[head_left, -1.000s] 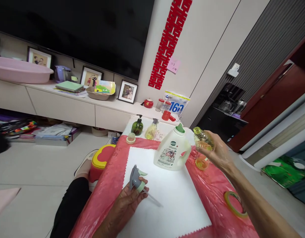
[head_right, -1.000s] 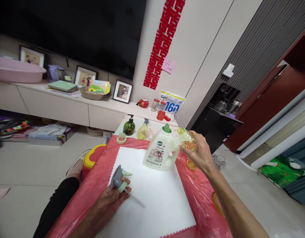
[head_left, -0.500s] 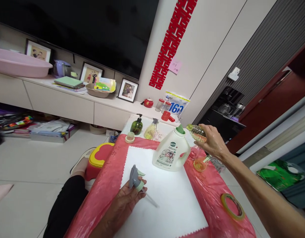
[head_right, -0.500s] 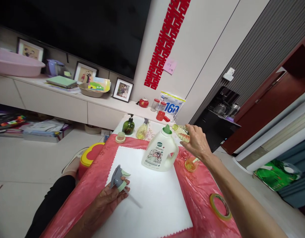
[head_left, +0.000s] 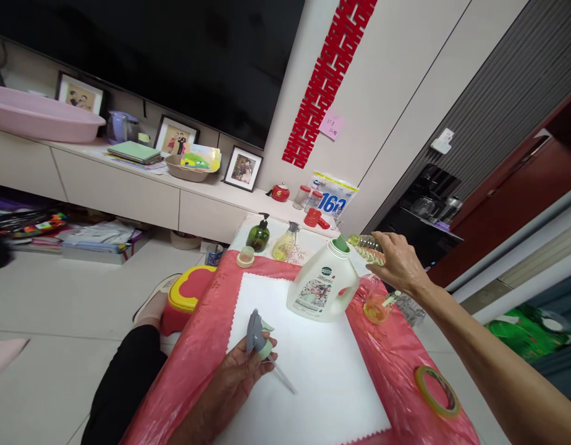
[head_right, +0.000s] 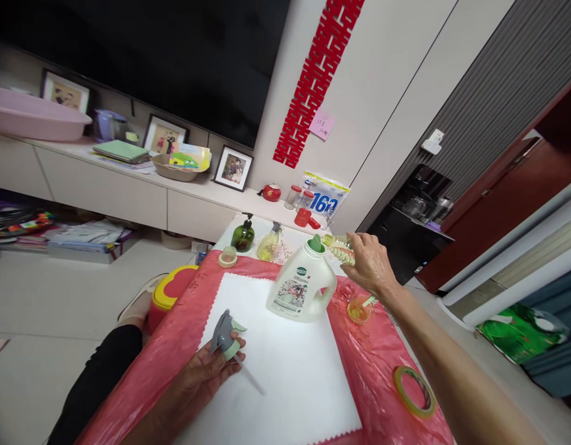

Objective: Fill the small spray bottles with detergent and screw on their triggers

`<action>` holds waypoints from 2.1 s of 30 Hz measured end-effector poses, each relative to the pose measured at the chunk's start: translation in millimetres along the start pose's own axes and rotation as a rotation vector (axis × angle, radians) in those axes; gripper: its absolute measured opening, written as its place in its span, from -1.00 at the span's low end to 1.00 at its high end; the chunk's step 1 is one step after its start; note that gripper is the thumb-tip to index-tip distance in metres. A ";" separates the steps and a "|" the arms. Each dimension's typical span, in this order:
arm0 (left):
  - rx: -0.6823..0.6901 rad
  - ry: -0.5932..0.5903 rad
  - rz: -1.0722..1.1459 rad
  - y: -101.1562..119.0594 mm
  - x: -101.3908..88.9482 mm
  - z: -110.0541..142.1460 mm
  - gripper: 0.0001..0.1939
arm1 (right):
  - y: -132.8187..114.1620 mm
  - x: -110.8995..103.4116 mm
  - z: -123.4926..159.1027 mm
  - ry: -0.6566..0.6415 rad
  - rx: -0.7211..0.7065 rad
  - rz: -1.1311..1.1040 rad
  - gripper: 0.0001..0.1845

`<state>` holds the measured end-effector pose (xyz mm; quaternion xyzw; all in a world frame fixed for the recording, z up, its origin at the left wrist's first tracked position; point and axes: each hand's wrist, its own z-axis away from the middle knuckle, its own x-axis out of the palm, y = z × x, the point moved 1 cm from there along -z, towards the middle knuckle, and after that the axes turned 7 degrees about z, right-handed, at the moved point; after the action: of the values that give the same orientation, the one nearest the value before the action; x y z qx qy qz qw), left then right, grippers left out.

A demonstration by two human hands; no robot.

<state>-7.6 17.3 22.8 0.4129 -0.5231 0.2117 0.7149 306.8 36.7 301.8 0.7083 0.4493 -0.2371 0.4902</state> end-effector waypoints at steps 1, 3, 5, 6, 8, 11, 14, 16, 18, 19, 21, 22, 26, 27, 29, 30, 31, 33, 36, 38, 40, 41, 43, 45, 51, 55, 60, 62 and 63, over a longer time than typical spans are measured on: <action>-0.001 -0.001 0.002 0.0 0.1 -0.2 -0.60 | 0.0 -0.1 -0.5 -0.004 0.001 0.006 -0.30; -0.005 0.004 0.003 0.4 1.1 0.1 -0.61 | 0.2 -0.3 -1.7 -0.005 -0.003 0.018 -0.30; -0.008 0.015 0.000 1.0 2.6 0.8 -0.62 | 0.5 -0.7 -3.0 -0.001 -0.020 0.032 -0.30; -0.006 0.018 -0.004 1.1 3.2 1.2 -0.61 | 0.7 -0.9 -3.6 0.002 -0.030 0.038 -0.29; 0.004 0.020 -0.007 1.1 3.5 1.5 -0.60 | 1.0 -1.4 -4.7 0.006 -0.042 0.051 -0.30; 0.007 0.015 -0.001 -0.3 1.2 0.7 -0.58 | 1.3 -1.8 -5.9 0.002 -0.044 0.076 -0.30; 0.002 0.015 -0.002 -1.9 -2.4 -0.7 -0.60 | 1.0 -1.9 -7.0 -0.003 -0.048 0.093 -0.30; 0.005 0.012 -0.003 -2.4 -4.3 -1.4 -0.61 | 0.4 -2.5 -7.9 -0.004 -0.048 0.105 -0.30; -0.003 0.006 -0.001 -2.6 -5.5 -2.0 -0.61 | -0.6 -3.9 -8.9 -0.008 -0.045 0.124 -0.30; -0.009 0.004 0.000 -2.6 -6.0 -2.2 -0.60 | -1.2 -4.8 -9.4 -0.012 -0.044 0.133 -0.30; -0.019 0.001 0.001 -2.5 -6.4 -2.6 -0.58 | -2.5 -7.0 -10.3 -0.022 -0.043 0.149 -0.30; -0.020 0.000 0.001 -2.4 -6.4 -2.7 -0.58 | -3.1 -8.2 -10.6 -0.026 -0.046 0.156 -0.30; -0.011 -0.002 -0.007 -1.3 -4.3 -1.4 -0.58 | -4.1 -11.3 -11.5 -0.022 -0.058 0.181 -0.31; -0.008 0.000 -0.009 -0.9 -3.3 -0.9 -0.58 | -3.9 -11.6 -11.6 -0.017 -0.061 0.186 -0.31; -0.009 0.008 -0.007 -0.1 -1.2 -0.1 -0.58 | -3.2 -11.6 -11.9 -0.006 -0.072 0.195 -0.32; -0.012 0.011 -0.003 0.2 -0.2 0.0 -0.58 | -2.7 -11.4 -12.0 0.001 -0.079 0.201 -0.32; -0.014 0.014 0.000 0.4 0.6 0.1 -0.57 | -2.1 -11.1 -12.1 0.009 -0.086 0.207 -0.32; -0.010 0.018 0.002 0.5 1.7 -0.2 -0.57 | -0.8 -10.5 -12.2 0.027 -0.093 0.219 -0.33; 0.000 0.018 -0.001 0.1 1.6 -1.1 -0.57 | 1.3 -10.3 -12.1 0.047 -0.097 0.231 -0.33; -0.003 0.014 -0.004 -0.3 0.5 -1.7 -0.58 | 2.4 -10.9 -12.0 0.051 -0.098 0.234 -0.34; -0.005 -0.001 -0.003 -0.7 -1.2 -2.3 -0.59 | 3.3 -12.0 -11.9 0.054 -0.096 0.234 -0.34; -0.006 -0.009 -0.002 -0.9 -2.0 -2.5 -0.60 | 3.6 -12.5 -11.8 0.054 -0.096 0.235 -0.34; -0.007 -0.020 0.000 -1.2 -3.6 -2.9 -0.60 | 4.3 -13.6 -11.7 0.052 -0.095 0.236 -0.34; -0.008 -0.018 0.001 -1.6 -4.6 -3.2 -0.59 | 4.7 -14.6 -11.5 0.048 -0.095 0.238 -0.34; -0.007 0.007 0.008 -2.6 -5.3 -4.8 -0.59 | 6.0 -17.2 -11.6 0.032 -0.090 0.249 -0.35; -0.005 0.019 0.005 -2.9 -5.4 -5.4 -0.57 | 7.3 -18.8 -11.9 0.023 -0.090 0.251 -0.33; -0.007 0.022 -0.005 -3.3 -5.5 -5.5 -0.56 | 9.7 -20.3 -12.1 0.019 -0.090 0.255 -0.33; -0.007 0.021 -0.004 -2.7 -4.4 -4.8 -0.57 | 10.7 -20.8 -12.3 0.024 -0.092 0.257 -0.33; -0.006 0.020 -0.001 -2.1 -3.5 -4.1 -0.57 | 11.1 -21.2 -12.5 0.029 -0.094 0.259 -0.33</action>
<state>-5.0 19.9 18.3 0.4091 -0.5163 0.2139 0.7214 304.8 38.2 328.7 0.7399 0.3717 -0.1404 0.5429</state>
